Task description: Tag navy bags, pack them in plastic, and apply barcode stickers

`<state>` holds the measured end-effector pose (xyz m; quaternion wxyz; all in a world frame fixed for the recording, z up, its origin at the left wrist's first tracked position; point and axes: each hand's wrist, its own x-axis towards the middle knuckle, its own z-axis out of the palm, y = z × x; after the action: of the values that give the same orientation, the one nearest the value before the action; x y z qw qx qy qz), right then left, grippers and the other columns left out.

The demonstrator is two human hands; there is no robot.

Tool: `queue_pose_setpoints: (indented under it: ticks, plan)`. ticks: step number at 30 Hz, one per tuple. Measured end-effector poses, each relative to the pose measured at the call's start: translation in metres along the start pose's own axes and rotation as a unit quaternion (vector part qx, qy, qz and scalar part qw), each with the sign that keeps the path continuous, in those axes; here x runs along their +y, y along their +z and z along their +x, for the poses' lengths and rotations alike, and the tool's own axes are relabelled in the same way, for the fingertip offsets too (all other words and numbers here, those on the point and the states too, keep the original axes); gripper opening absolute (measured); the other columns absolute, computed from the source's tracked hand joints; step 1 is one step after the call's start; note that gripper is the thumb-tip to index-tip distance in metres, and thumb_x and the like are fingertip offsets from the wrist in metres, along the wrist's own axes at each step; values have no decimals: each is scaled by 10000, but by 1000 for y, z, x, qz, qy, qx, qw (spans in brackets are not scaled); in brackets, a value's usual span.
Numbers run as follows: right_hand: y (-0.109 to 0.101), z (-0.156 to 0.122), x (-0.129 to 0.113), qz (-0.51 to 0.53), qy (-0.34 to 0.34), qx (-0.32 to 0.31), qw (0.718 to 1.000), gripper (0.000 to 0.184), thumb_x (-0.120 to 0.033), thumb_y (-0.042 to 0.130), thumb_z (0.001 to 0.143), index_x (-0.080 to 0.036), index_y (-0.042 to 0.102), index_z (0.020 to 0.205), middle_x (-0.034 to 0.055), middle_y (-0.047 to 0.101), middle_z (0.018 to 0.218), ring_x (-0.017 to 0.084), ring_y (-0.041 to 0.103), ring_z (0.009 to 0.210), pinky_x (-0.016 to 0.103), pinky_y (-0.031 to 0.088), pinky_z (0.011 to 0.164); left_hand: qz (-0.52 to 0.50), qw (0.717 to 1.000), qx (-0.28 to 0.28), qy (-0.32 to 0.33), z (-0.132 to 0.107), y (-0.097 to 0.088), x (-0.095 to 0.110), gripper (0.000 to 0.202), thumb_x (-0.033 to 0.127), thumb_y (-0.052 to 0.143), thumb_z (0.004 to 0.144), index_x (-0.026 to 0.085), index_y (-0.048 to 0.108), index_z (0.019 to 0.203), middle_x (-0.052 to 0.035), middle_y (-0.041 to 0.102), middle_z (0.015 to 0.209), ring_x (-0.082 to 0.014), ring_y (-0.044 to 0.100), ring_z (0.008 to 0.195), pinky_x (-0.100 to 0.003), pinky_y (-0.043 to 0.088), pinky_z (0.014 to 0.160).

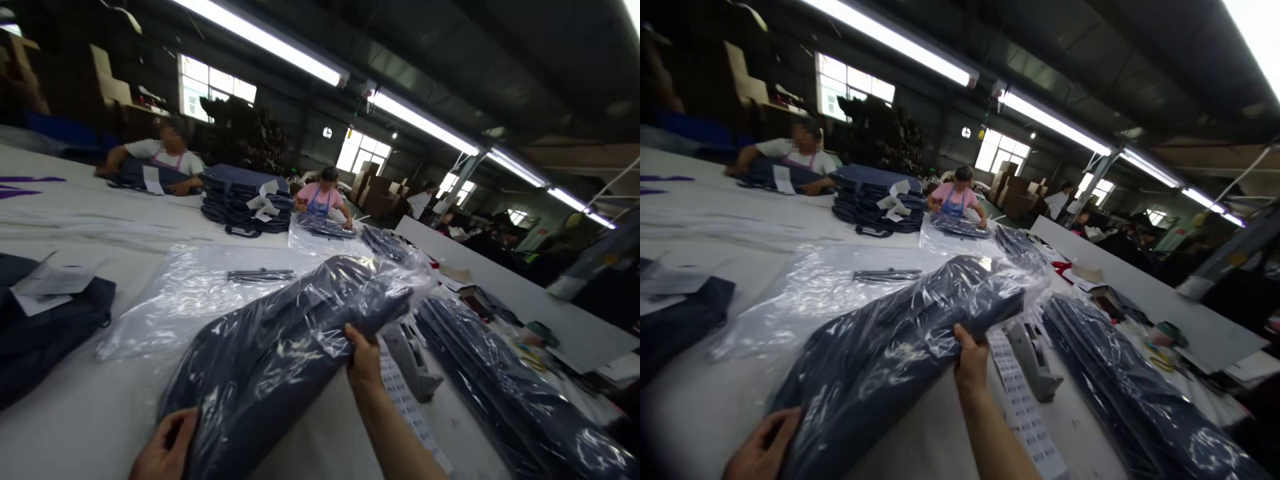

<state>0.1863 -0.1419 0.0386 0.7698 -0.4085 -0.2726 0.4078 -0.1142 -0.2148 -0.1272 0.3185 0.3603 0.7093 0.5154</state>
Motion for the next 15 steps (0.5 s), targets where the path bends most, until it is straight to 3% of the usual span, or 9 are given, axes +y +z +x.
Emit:
queue_pose_setpoints:
  ticks: [3, 5, 8, 11, 13, 15]
  plan:
    - [23, 20, -102, -84, -86, -46, 992, 457, -265, 841, 456, -140, 690, 869, 37, 733, 817, 210, 683, 734, 326, 569, 700, -114, 993, -30, 31, -21, 27, 24, 648, 741, 545, 637, 211, 587, 1007, -68, 656, 1001, -288, 602, 992, -375, 483, 863]
    - [43, 24, -164, -145, -179, -87, 969, 443, -275, 841, 486, -139, 693, 881, 40, 730, 825, 200, 676, 708, 315, 561, 659, -138, 989, -39, 46, -22, 35, 31, 631, 733, 563, 676, 227, 581, 1052, -62, 638, 1056, -285, 591, 1008, -375, 484, 855]
    - [72, 18, -221, -269, -295, -130, 908, 379, -306, 820, 529, -137, 692, 843, 29, 713, 766, 188, 643, 646, 292, 520, 575, -222, 974, -41, 32, -11, 32, 38, 640, 719, 629, 656, 212, 603, 1045, -80, 632, 1087, -276, 586, 996, -339, 511, 785]
    - [92, 5, -219, -400, -405, -171, 804, 278, -339, 755, 613, -148, 679, 800, 4, 670, 684, 162, 586, 596, 261, 455, 541, -369, 926, -80, -8, 5, 14, 59, 635, 683, 686, 644, 219, 616, 1071, -69, 641, 1095, -230, 588, 964, -262, 536, 695]
    - [97, -5, -190, -479, -466, -203, 716, 198, -306, 688, 685, -165, 672, 823, -8, 648, 649, 148, 563, 581, 243, 417, 552, -448, 882, -134, -49, 14, -6, 81, 638, 689, 671, 660, 241, 615, 1111, -64, 642, 1134, -229, 595, 977, -276, 561, 702]
    - [96, -17, -146, -553, -481, -247, 634, 145, -233, 608, 739, -183, 662, 864, 2, 660, 667, 155, 585, 608, 240, 406, 581, -500, 843, -176, -88, 21, -30, 102, 652, 727, 596, 698, 246, 613, 1138, -80, 625, 1201, -273, 594, 1036, -365, 581, 741]
